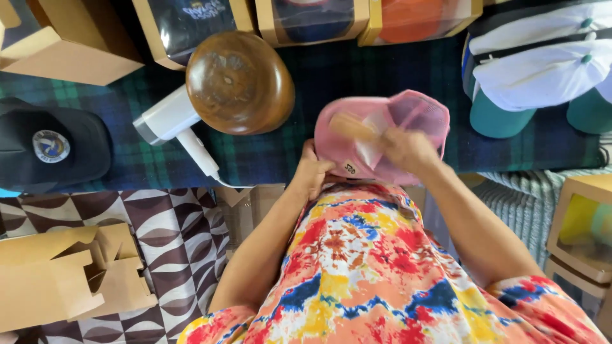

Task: Cleaning and steaming a pink mesh cap using a brush and a handheld steamer.

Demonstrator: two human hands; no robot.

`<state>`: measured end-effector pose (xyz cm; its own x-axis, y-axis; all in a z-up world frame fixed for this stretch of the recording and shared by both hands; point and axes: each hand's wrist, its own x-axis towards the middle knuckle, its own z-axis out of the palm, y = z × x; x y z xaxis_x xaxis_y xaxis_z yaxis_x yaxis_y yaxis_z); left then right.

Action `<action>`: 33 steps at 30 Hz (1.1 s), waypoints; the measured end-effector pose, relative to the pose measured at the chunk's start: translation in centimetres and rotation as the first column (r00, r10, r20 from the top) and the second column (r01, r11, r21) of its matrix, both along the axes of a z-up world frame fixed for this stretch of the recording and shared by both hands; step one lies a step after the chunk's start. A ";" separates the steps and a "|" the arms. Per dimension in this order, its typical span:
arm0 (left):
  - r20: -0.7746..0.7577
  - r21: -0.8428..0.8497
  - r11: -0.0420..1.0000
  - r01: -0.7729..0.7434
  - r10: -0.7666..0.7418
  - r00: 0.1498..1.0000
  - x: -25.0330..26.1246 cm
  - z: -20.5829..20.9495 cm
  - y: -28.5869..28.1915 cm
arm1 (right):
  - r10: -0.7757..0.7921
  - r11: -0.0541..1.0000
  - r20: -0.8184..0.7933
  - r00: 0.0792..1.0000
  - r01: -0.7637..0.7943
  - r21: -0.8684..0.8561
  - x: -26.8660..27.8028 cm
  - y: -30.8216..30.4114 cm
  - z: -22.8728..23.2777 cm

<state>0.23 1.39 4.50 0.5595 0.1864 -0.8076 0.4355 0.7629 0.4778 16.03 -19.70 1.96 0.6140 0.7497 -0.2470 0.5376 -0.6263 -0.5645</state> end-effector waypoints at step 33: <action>0.147 0.190 0.964 -0.189 0.162 0.976 3.9 -6.0 1.5 | -0.318 0.915 -0.619 0.718 0.404 -0.001 -1.3 0.3 12.3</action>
<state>4.17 2.90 -1.50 0.6002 0.4422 -0.6665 0.2280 0.7041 0.6725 14.69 -19.42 14.27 0.6034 0.5522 -0.5753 -0.1870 -0.6033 -0.7753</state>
